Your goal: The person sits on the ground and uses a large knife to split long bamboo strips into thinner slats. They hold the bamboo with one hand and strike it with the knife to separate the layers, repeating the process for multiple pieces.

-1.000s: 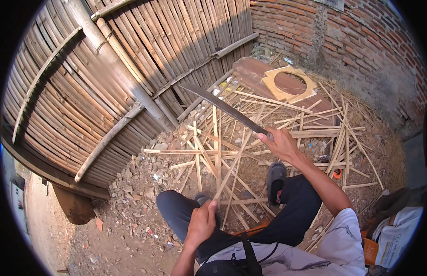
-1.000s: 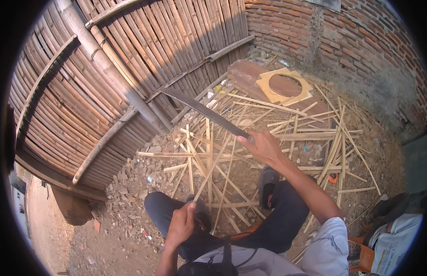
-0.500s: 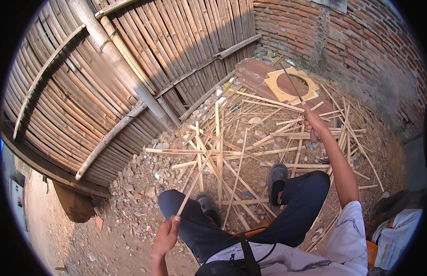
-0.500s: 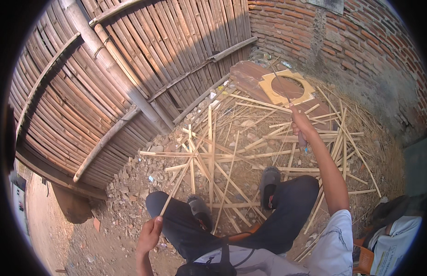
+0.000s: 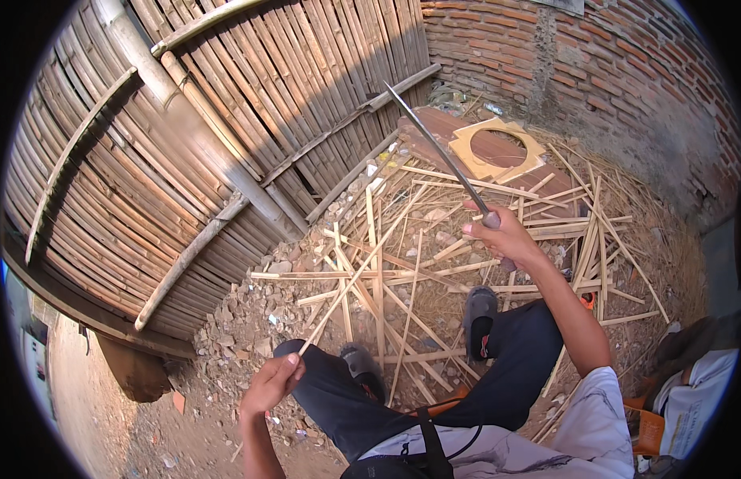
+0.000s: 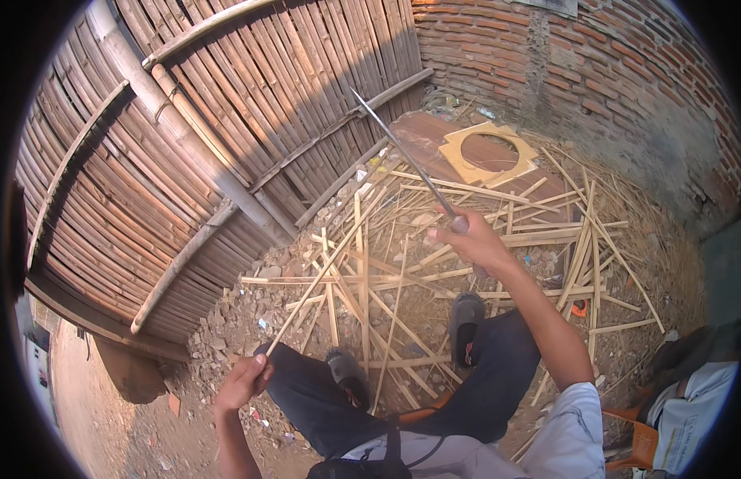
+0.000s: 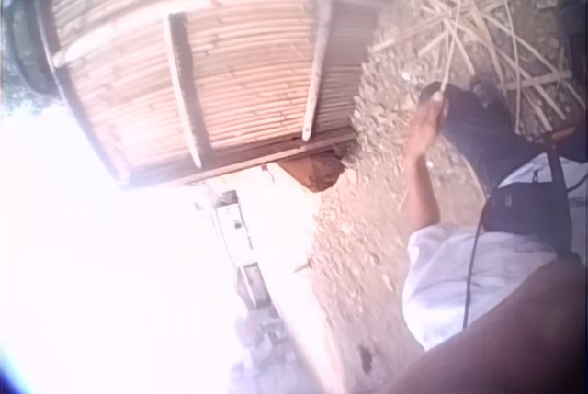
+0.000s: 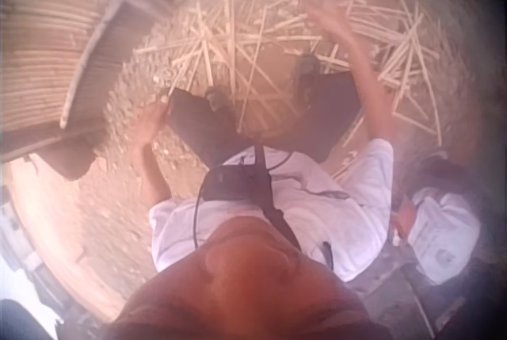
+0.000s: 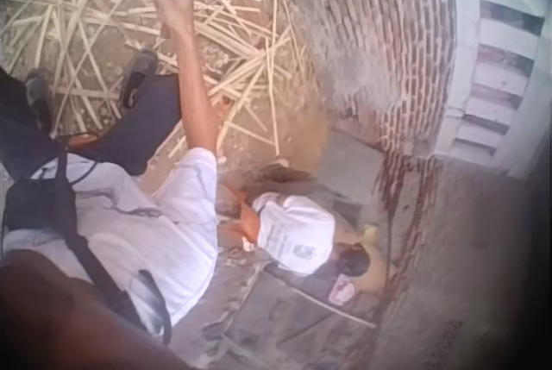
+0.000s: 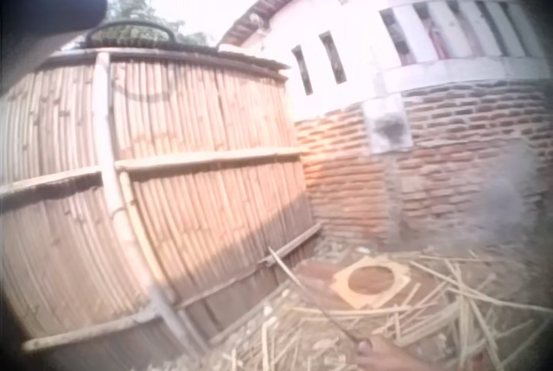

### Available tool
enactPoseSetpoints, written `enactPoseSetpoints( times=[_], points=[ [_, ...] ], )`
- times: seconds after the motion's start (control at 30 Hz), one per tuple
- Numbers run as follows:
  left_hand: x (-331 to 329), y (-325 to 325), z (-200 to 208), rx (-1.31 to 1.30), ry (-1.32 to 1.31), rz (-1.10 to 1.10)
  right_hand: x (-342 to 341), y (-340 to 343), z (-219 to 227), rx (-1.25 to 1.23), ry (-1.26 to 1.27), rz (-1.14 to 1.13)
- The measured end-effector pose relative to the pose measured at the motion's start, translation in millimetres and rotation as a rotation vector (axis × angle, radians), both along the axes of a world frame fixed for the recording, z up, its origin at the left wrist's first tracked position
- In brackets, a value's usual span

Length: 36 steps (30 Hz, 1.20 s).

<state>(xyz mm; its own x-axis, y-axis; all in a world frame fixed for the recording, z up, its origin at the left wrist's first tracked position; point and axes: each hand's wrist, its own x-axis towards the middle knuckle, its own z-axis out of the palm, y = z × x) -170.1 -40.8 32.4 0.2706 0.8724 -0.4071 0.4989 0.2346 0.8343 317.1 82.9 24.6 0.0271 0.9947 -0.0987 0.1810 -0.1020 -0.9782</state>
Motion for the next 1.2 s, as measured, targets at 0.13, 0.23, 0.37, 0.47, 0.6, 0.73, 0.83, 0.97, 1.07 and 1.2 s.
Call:
enactPoseSetpoints(
  times=[0.13,0.23,0.37,0.47,0.6,0.73,0.83,0.97,1.07,1.2],
  points=[
    [18,-2,-5,-0.113,-0.096,-0.064,-25,7,15,0.105,0.167,0.122],
    [24,-7,-7,-0.135,-0.113,-0.074,-29,23,18,0.059,0.234,0.240],
    [13,-11,-14,-0.166,-0.169,-0.059,-42,33,22,-0.015,0.428,0.086],
    [8,-15,-10,-0.192,-0.136,0.008,-35,49,12,-0.005,0.396,0.122],
    [-11,-18,-11,-0.017,0.052,0.015,-16,68,-20,-0.038,0.600,0.034],
    [-29,-21,-14,0.195,0.209,0.121,11,84,-28,-0.004,0.479,-0.150],
    [-36,-19,-8,0.363,0.337,0.232,48,95,-32,0.157,-0.086,-0.325],
    [-30,13,21,0.734,0.615,0.360,70,102,-47,0.322,-0.361,-0.521],
    [-64,53,33,0.923,0.636,0.382,41,89,-18,0.274,-0.038,-0.458],
    [-57,118,50,1.141,0.441,0.344,28,78,-7,0.319,0.181,-0.395]
  ],
)
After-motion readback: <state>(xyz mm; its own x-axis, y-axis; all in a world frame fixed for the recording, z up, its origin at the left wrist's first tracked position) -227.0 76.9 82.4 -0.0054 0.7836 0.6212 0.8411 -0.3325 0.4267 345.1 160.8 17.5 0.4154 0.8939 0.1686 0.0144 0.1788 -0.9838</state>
